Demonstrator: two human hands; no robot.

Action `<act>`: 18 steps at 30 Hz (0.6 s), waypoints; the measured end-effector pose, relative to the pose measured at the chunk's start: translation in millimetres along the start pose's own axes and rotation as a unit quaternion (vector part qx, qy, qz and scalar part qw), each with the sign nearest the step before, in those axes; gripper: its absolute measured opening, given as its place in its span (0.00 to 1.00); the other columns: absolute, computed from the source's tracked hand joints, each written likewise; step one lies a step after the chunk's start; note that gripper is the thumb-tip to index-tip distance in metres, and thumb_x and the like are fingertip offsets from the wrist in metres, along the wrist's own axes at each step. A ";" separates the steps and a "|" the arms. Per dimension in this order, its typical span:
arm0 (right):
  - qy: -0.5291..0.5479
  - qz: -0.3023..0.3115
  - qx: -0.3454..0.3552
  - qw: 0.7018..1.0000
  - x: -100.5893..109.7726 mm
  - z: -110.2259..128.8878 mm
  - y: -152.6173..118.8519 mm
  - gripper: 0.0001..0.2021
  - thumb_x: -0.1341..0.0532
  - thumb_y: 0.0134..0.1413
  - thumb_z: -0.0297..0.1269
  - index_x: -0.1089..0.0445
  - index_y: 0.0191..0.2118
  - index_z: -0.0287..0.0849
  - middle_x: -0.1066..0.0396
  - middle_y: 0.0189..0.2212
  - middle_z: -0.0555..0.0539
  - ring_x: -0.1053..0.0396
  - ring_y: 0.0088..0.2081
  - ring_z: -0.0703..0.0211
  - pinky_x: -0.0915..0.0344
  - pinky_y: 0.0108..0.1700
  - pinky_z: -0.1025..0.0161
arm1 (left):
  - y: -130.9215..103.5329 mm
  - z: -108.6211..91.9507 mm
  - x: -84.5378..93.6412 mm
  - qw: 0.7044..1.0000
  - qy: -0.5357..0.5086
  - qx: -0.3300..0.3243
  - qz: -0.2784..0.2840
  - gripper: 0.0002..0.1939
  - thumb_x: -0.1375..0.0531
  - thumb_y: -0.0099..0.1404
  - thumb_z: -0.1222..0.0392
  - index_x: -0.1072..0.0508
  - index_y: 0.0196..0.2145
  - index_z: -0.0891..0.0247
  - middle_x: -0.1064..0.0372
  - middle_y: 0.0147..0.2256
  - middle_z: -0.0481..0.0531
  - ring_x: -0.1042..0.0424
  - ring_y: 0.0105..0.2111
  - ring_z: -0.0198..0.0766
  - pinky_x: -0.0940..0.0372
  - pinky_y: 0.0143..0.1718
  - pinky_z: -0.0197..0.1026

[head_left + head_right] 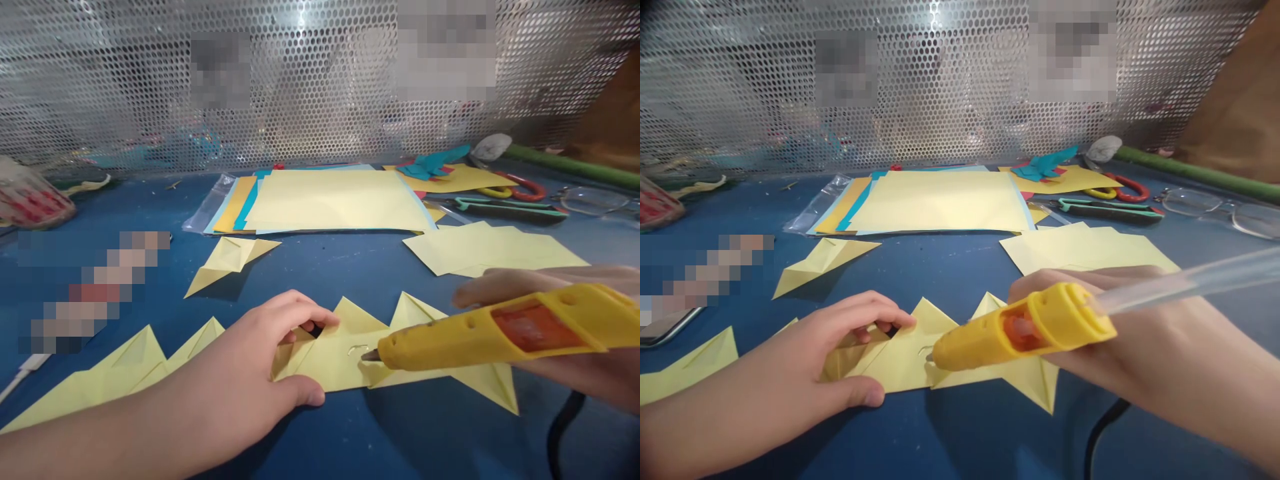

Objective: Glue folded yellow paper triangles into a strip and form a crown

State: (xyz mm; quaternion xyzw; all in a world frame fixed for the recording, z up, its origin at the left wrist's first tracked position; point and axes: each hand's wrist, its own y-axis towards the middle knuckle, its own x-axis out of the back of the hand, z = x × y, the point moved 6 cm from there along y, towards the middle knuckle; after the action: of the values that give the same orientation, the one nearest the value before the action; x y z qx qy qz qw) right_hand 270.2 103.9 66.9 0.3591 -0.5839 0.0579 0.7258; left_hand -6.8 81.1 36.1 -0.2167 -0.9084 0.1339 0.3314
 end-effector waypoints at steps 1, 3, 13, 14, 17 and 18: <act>0.013 0.002 0.021 1.000 -1.9 3.1 0.8 0.27 0.53 0.74 0.64 0.20 0.42 0.59 0.19 0.31 0.51 0.21 0.29 0.51 0.28 0.30 0.58 | -0.3 0.2 0.2 1.000 0.002 0.000 -0.001 0.24 0.30 0.59 0.57 0.20 0.53 0.40 0.27 0.60 0.41 0.28 0.61 0.51 0.31 0.63 0.51; 0.032 0.007 0.051 0.998 -6.8 4.2 0.6 0.22 0.50 0.75 0.58 0.20 0.44 0.60 0.19 0.30 0.52 0.22 0.27 0.52 0.29 0.29 0.59 | -0.6 0.7 0.7 1.000 0.003 -0.001 -0.003 0.24 0.31 0.59 0.58 0.20 0.53 0.40 0.27 0.60 0.41 0.28 0.62 0.51 0.31 0.63 0.51; 0.008 0.009 0.064 0.998 -8.9 0.0 -0.5 0.23 0.50 0.75 0.58 0.19 0.44 0.58 0.20 0.29 0.50 0.23 0.26 0.51 0.31 0.26 0.58 | 1.5 1.1 1.1 1.000 -0.005 -0.003 -0.004 0.24 0.30 0.59 0.57 0.21 0.53 0.40 0.28 0.61 0.40 0.29 0.63 0.50 0.32 0.64 0.48; 0.019 0.010 0.061 0.998 -9.1 1.0 -0.5 0.23 0.50 0.76 0.57 0.19 0.45 0.58 0.20 0.30 0.50 0.23 0.26 0.52 0.31 0.26 0.59 | 1.6 1.6 0.9 1.000 -0.005 -0.002 -0.003 0.24 0.30 0.59 0.57 0.21 0.53 0.41 0.28 0.61 0.40 0.29 0.63 0.49 0.32 0.64 0.48; 0.004 0.001 0.058 0.998 -8.9 -0.5 -2.7 0.23 0.50 0.75 0.59 0.19 0.45 0.56 0.19 0.31 0.50 0.22 0.26 0.52 0.30 0.27 0.59 | 0.9 3.1 0.6 1.000 -0.002 -0.002 -0.001 0.23 0.30 0.60 0.56 0.21 0.53 0.41 0.28 0.61 0.40 0.29 0.62 0.49 0.32 0.64 0.49; -0.008 -0.004 0.058 0.998 -8.6 -1.8 -3.7 0.24 0.50 0.75 0.60 0.19 0.43 0.56 0.19 0.31 0.51 0.23 0.26 0.52 0.31 0.26 0.58 | 0.5 3.4 0.5 1.000 -0.001 -0.004 0.001 0.23 0.30 0.60 0.56 0.21 0.53 0.41 0.28 0.61 0.40 0.28 0.62 0.49 0.32 0.64 0.49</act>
State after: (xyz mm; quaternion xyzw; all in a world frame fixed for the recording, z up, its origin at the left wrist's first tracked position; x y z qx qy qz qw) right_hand 270.8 105.1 57.5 0.4033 -0.5842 0.0864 0.6989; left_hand -9.2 81.4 33.7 -0.2187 -0.9090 0.1310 0.3296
